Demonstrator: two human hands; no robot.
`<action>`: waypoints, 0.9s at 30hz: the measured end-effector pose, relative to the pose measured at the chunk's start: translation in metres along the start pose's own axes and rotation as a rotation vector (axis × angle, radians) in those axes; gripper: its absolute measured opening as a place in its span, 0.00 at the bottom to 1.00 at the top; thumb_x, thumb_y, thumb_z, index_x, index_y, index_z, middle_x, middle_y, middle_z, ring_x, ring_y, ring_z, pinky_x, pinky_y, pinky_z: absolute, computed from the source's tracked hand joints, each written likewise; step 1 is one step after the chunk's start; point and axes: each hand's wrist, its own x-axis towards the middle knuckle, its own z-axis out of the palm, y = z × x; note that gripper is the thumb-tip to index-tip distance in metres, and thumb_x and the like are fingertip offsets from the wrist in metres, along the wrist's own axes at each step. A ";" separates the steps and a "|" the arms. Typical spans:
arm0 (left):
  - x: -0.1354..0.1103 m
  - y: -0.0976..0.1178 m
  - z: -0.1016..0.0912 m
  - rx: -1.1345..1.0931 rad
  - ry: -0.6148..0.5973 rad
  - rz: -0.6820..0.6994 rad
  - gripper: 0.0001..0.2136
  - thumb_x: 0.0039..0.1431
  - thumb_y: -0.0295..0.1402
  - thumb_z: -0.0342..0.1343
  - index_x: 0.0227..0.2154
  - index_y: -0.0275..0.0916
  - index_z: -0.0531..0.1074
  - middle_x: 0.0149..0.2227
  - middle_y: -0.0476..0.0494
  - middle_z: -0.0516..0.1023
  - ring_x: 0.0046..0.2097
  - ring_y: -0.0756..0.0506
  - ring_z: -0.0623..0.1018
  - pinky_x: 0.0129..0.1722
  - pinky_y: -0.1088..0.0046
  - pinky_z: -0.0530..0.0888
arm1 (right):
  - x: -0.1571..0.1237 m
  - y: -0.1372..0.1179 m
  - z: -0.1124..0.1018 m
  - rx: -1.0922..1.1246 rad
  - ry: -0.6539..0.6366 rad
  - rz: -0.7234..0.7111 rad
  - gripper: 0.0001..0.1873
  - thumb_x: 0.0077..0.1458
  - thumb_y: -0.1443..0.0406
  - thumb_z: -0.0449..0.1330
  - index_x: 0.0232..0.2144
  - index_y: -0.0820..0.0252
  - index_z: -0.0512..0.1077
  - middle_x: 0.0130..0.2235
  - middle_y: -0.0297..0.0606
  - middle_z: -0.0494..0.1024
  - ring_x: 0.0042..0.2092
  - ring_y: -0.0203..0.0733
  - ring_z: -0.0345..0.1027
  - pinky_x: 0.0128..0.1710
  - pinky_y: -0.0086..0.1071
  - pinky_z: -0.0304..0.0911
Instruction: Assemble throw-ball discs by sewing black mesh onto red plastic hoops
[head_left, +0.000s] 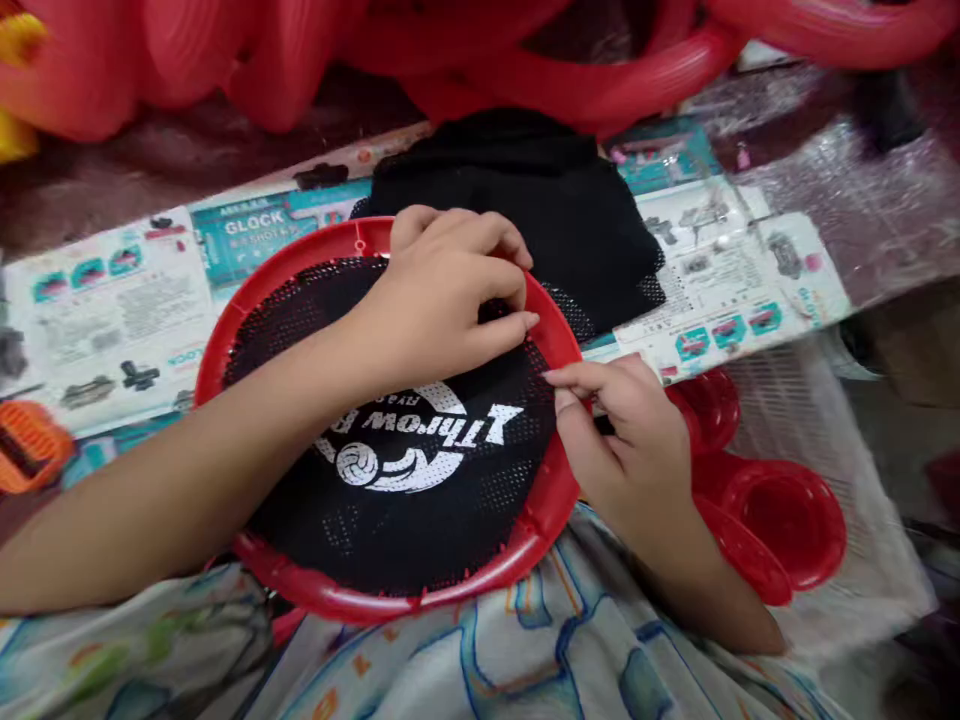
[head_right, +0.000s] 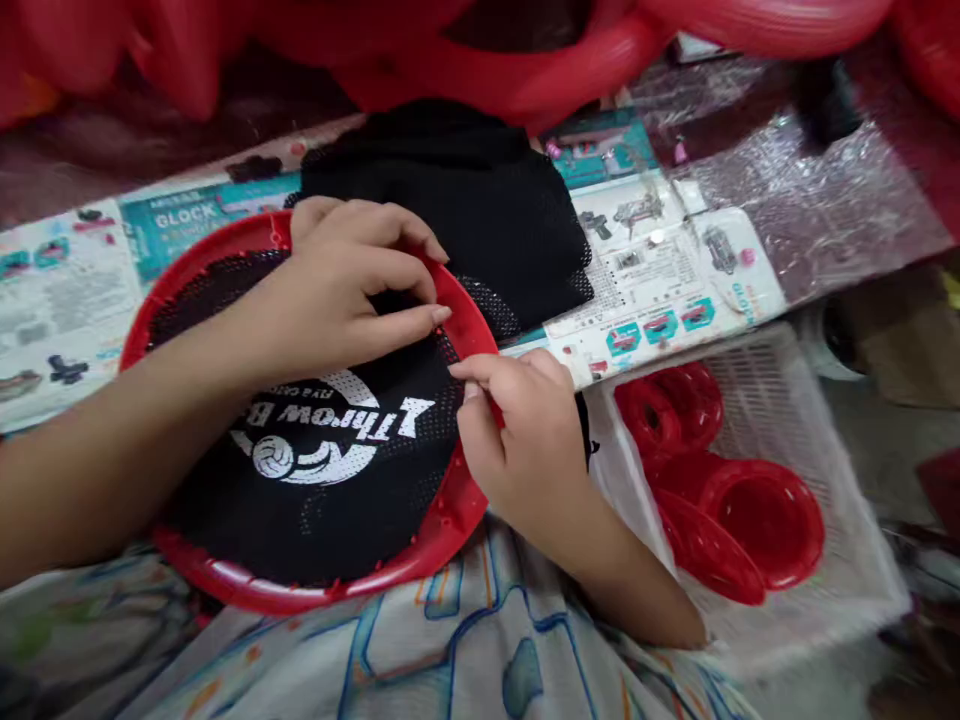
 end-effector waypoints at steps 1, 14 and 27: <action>0.000 0.001 0.000 0.003 0.006 -0.009 0.14 0.62 0.41 0.52 0.26 0.39 0.75 0.47 0.42 0.75 0.49 0.39 0.72 0.54 0.53 0.64 | 0.000 0.001 -0.001 -0.020 0.002 -0.009 0.09 0.56 0.74 0.56 0.38 0.60 0.74 0.31 0.33 0.75 0.35 0.38 0.68 0.32 0.33 0.61; 0.000 0.000 0.000 -0.011 -0.018 -0.032 0.14 0.61 0.42 0.52 0.26 0.41 0.74 0.48 0.44 0.75 0.50 0.38 0.71 0.56 0.49 0.62 | 0.000 0.002 -0.006 -0.100 -0.039 -0.089 0.09 0.57 0.73 0.57 0.40 0.61 0.73 0.31 0.35 0.77 0.36 0.41 0.68 0.37 0.36 0.63; 0.000 0.000 0.000 0.020 -0.013 -0.034 0.14 0.61 0.42 0.50 0.25 0.42 0.73 0.47 0.44 0.76 0.50 0.38 0.72 0.55 0.50 0.62 | 0.013 -0.010 -0.012 -0.130 -0.160 0.038 0.12 0.53 0.74 0.57 0.40 0.61 0.69 0.26 0.30 0.71 0.30 0.38 0.65 0.32 0.32 0.58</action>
